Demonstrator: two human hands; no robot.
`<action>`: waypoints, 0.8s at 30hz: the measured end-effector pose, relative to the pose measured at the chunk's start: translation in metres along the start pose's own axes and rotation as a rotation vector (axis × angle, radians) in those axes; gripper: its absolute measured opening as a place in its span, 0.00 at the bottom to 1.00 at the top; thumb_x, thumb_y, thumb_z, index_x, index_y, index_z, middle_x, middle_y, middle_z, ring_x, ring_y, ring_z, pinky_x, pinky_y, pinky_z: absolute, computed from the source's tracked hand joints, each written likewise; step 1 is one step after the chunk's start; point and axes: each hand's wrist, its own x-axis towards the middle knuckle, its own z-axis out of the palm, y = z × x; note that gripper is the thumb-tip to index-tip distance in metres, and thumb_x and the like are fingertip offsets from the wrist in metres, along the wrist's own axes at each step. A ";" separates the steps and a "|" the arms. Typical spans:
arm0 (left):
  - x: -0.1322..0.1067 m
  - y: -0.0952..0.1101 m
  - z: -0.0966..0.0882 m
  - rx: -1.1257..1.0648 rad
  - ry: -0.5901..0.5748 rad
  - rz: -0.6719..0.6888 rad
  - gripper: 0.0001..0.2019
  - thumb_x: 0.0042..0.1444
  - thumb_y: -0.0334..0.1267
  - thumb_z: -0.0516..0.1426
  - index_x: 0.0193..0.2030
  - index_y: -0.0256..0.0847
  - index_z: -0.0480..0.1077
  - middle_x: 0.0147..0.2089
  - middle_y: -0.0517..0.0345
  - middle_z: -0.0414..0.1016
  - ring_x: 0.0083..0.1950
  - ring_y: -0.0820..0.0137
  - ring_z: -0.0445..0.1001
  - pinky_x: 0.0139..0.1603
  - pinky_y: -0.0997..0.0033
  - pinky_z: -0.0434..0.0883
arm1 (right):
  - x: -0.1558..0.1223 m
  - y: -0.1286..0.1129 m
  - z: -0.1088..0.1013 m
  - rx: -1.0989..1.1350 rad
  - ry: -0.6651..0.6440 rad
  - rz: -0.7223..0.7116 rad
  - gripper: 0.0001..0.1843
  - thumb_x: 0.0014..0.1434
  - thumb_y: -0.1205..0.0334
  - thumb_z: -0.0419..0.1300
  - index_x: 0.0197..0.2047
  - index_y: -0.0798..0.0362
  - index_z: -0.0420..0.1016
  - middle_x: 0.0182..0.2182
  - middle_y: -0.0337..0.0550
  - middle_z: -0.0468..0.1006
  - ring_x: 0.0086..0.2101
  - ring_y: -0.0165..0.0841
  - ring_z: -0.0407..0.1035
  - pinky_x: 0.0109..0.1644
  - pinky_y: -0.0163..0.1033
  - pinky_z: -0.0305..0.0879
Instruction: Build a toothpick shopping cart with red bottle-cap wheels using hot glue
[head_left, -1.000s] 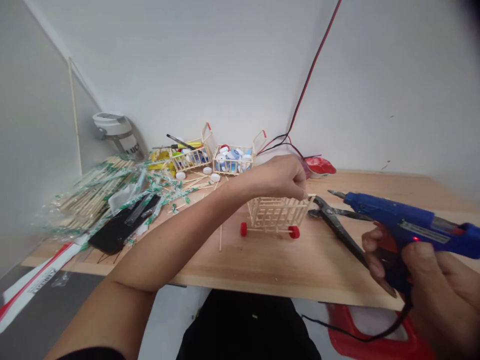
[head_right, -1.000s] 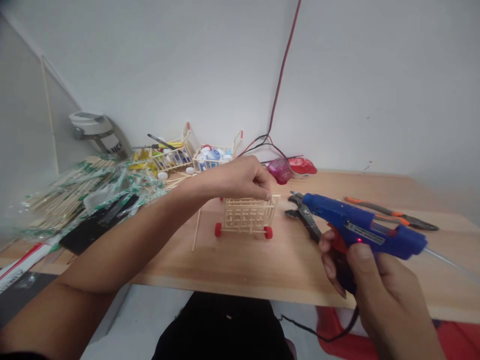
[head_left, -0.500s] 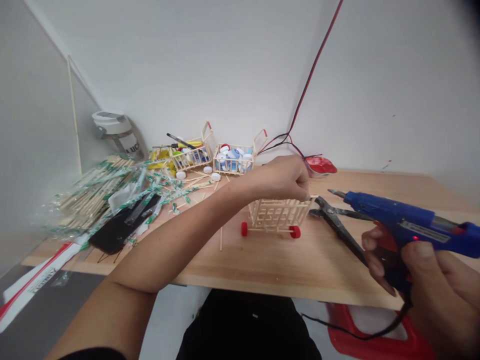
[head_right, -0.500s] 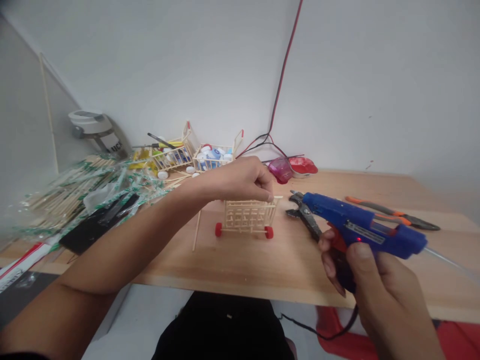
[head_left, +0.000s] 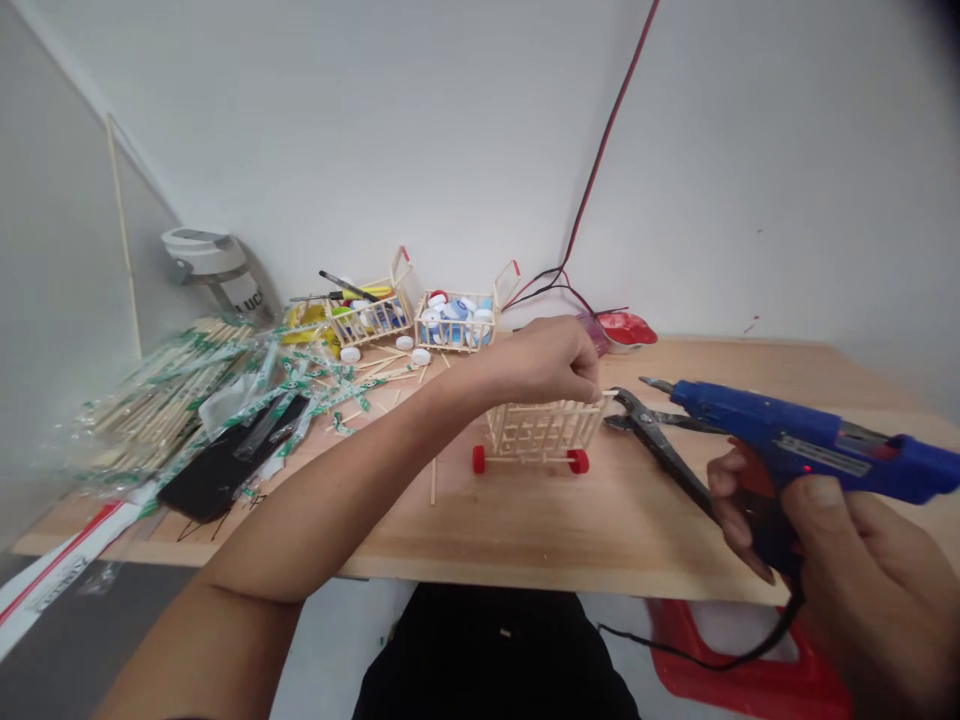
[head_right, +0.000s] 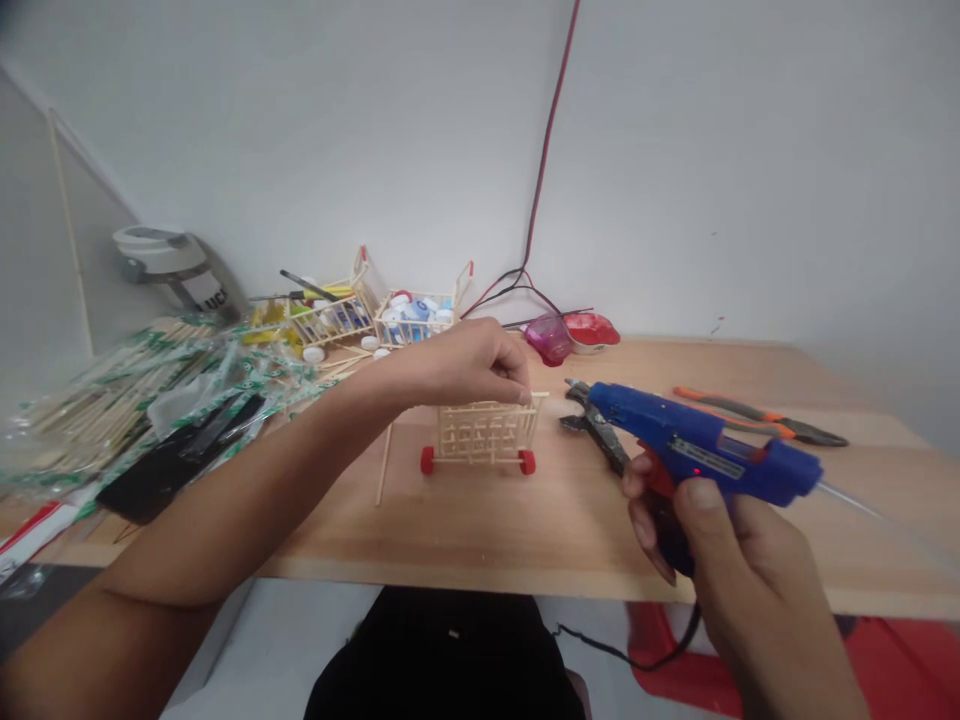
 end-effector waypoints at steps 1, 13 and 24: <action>0.000 0.000 0.000 0.000 0.003 -0.005 0.06 0.48 0.28 0.58 0.22 0.34 0.72 0.24 0.59 0.69 0.28 0.75 0.66 0.29 0.73 0.58 | 0.000 0.001 -0.001 0.021 -0.033 0.010 0.20 0.66 0.43 0.51 0.39 0.49 0.74 0.23 0.40 0.71 0.23 0.33 0.65 0.24 0.36 0.61; -0.012 0.004 -0.009 -0.145 0.072 -0.059 0.08 0.52 0.33 0.57 0.24 0.35 0.73 0.22 0.64 0.65 0.26 0.78 0.62 0.28 0.74 0.56 | 0.000 -0.012 0.004 0.080 -0.135 0.087 0.23 0.62 0.38 0.54 0.38 0.51 0.72 0.21 0.40 0.69 0.21 0.32 0.61 0.21 0.36 0.57; -0.023 -0.003 -0.016 -0.332 0.107 -0.059 0.10 0.57 0.35 0.56 0.32 0.35 0.77 0.30 0.58 0.76 0.33 0.75 0.71 0.33 0.78 0.63 | 0.007 -0.035 0.021 0.170 -0.073 -0.001 0.23 0.63 0.38 0.53 0.36 0.50 0.74 0.21 0.40 0.69 0.20 0.31 0.61 0.19 0.36 0.57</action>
